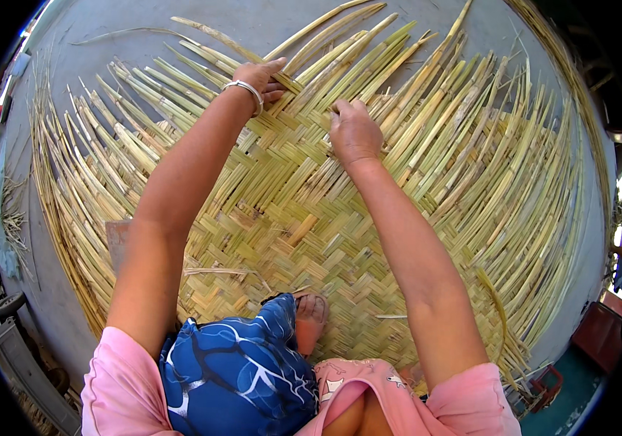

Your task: The person weaves a large circular mat using dried palm leaves by hand. They interlace the leaves in a consistent pattern, occasionally adjusting the mat's position and pulling strands to tighten the weave.

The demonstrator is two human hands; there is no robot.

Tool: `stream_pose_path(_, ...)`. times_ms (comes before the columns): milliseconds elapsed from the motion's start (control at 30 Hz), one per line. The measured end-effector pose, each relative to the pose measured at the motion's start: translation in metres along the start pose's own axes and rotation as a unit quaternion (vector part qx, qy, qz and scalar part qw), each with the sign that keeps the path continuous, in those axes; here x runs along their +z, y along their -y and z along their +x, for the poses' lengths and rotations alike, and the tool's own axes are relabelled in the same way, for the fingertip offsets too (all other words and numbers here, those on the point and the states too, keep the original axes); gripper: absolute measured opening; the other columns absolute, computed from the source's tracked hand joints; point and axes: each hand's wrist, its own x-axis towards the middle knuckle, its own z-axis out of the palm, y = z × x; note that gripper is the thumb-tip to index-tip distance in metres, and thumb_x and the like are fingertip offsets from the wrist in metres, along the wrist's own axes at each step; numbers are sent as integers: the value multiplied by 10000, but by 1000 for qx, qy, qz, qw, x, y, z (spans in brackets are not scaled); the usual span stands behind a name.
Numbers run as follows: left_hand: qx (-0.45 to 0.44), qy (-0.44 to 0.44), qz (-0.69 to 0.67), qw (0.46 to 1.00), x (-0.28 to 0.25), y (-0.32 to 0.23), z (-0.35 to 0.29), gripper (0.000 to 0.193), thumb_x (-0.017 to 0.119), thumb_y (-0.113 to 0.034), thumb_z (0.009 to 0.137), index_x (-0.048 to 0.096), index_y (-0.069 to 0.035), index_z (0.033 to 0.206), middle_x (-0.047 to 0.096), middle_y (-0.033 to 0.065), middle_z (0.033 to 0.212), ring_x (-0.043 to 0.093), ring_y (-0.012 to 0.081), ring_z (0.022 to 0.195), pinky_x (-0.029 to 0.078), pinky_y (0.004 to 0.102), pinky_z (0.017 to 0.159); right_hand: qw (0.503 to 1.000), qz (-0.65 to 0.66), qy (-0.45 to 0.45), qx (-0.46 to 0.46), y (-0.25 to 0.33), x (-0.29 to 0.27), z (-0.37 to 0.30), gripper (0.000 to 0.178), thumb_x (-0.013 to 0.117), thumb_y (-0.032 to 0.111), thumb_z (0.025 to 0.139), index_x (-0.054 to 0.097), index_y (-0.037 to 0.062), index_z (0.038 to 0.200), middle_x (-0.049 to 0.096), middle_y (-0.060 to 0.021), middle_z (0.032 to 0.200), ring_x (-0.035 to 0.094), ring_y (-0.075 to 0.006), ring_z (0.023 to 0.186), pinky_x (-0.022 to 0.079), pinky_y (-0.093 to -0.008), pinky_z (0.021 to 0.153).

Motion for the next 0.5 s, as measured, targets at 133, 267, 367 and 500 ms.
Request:
stream_pose_path(133,19,-18,5,1000,-4,5,16,245,695,-167,794,565,-7,924,636,102,832,630,209,609,533,285,487,1000,7,-23,8,0,6,-3,100,589,225,832,613,172,915,568,-80,902,598,-319,746,494,-420,655)
stream_pose_path(267,144,-63,147,977,3,10,0,235,674,-184,798,624,5,928,665,108,826,645,191,643,523,307,542,998,25,-53,0,2,3,-7,103,568,123,793,607,136,887,554,-116,908,606,-344,705,502,-448,610)
stream_pose_path(367,274,-135,345,887,-5,21,-1,320,678,-294,769,664,-12,918,676,153,837,653,270,757,503,372,701,997,-30,-22,-61,1,1,-14,140,561,80,766,607,136,885,548,-112,899,614,-316,721,511,-419,592)
stream_pose_path(500,277,-143,405,859,-10,24,-7,391,662,-357,775,655,3,928,665,191,854,639,327,821,493,376,733,971,-115,-55,-204,-3,9,-18,135,551,41,719,589,36,848,537,-120,884,610,-265,697,521,-370,560)
